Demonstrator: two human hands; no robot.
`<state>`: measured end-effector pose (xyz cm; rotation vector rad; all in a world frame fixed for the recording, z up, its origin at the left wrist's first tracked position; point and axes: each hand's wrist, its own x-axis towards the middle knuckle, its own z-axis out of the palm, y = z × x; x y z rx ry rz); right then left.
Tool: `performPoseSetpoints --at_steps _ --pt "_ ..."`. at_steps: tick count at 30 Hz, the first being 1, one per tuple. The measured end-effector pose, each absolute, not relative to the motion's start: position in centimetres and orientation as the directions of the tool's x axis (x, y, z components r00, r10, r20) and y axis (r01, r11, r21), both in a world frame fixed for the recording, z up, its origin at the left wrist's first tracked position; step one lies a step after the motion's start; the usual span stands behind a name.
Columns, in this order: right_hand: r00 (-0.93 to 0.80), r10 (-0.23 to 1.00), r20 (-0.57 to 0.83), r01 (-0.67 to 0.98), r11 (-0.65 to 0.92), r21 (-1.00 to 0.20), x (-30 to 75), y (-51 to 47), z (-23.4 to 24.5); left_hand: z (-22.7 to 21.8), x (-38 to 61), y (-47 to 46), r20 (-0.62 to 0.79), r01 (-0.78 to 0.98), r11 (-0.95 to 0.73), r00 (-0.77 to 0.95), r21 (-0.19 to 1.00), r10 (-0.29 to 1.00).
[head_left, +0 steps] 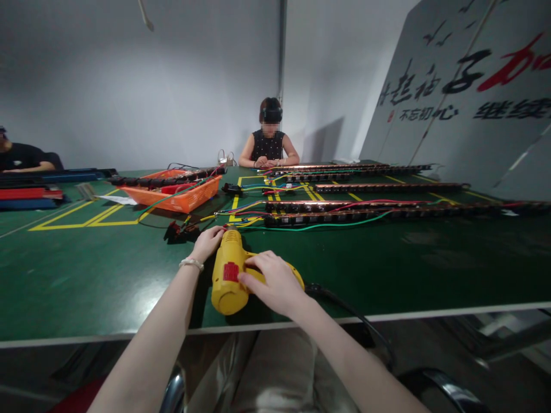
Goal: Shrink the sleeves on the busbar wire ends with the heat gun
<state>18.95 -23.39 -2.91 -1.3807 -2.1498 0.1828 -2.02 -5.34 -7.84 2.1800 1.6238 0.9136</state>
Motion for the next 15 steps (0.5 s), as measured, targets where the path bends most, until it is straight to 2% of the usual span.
performPoseSetpoints --at_steps 6,10,15 --pt "-0.212 0.943 0.258 0.872 0.302 -0.386 17.0 -18.0 -2.1 -7.7 -1.9 -5.2 0.295 0.775 -0.305 0.159 0.553 0.942" --pt "-0.169 0.978 0.122 0.894 0.204 -0.399 16.7 -15.5 -2.4 -7.0 -1.4 -5.2 0.214 0.855 -0.194 0.100 0.481 0.972" --pt "0.041 0.997 0.069 0.919 -0.010 -0.395 19.3 -14.8 -2.5 -6.0 -0.7 -5.4 0.134 0.908 -0.066 0.011 0.413 0.991"
